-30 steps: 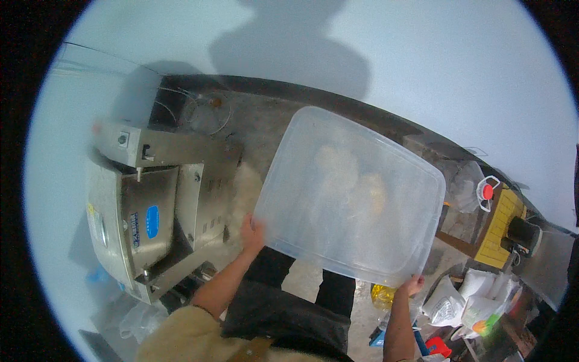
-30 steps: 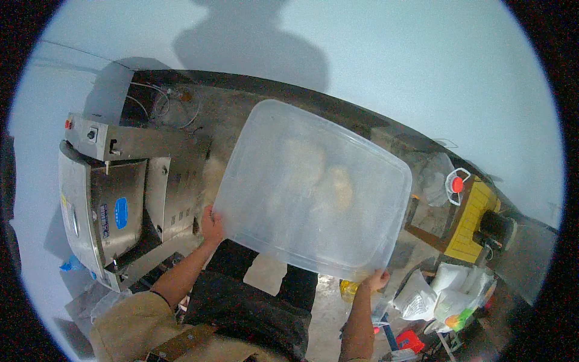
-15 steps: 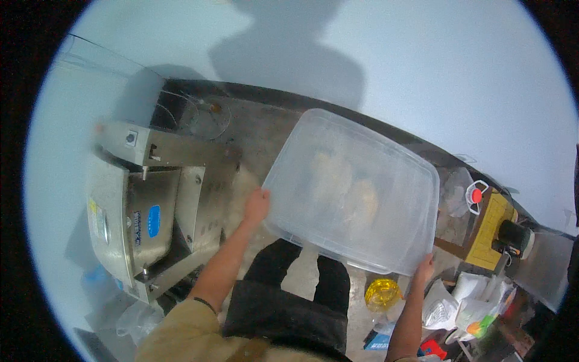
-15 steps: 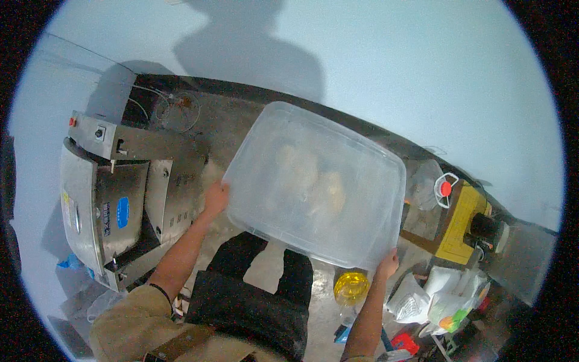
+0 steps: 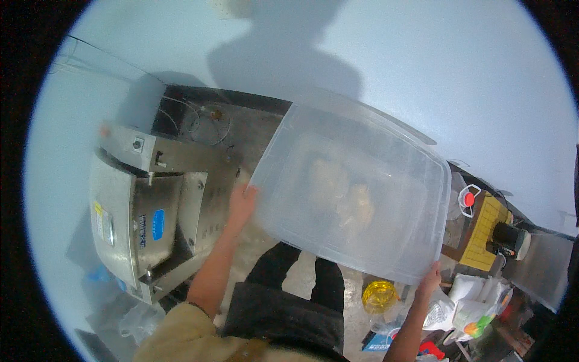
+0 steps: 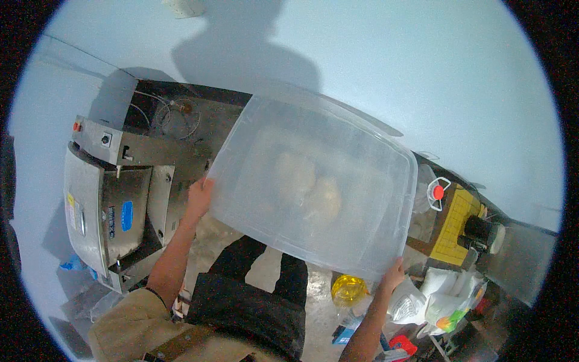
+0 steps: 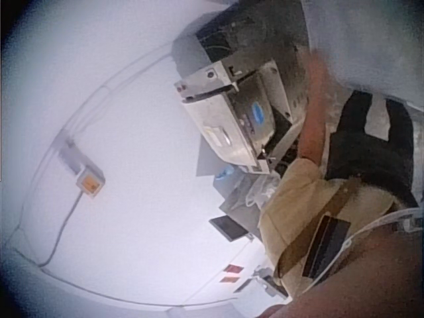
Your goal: The person brushes egg wash onto round dough pieces on baking trays, loads the trays into a commercial oven, sets the timer, and later weighs and bags dough portions on a digital scale.
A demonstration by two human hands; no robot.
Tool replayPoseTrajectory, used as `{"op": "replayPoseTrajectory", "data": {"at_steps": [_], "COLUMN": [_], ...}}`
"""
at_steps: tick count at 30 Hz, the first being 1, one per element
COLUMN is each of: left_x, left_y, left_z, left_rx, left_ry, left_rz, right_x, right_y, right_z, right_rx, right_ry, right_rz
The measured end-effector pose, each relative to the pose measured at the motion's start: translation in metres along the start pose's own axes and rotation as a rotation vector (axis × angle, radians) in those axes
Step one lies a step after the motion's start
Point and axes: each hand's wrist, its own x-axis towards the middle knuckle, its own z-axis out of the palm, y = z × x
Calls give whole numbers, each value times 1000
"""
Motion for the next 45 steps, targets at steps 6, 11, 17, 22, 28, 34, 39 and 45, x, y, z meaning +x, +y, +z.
{"op": "replayPoseTrajectory", "data": {"at_steps": [6,11,17,22,28,34,39,45], "left_x": [-5,-21,-35,-34,-7,94,209,267], "left_y": [-7,-25,-39,-61,-53,16,29,34], "left_z": [-7,-9,4,21,36,70,134,189], "left_rx": [42,113,114,46,198,-16,-776,-719], "left_ry": [-83,-85,-63,-37,81,-95,-157,-156], "left_rz": [-49,-103,-88,-38,20,-81,-256,-98], "right_x": [-2,1,11,3,2,98,204,212], "right_y": [6,6,31,46,23,-29,-65,-69], "right_z": [-11,-26,-23,-14,-2,66,187,278], "right_rx": [-108,-87,-198,-159,73,190,530,722], "right_ry": [17,10,-15,-87,-158,-270,-468,-400], "right_rz": [-59,24,49,47,118,305,235,475]}}
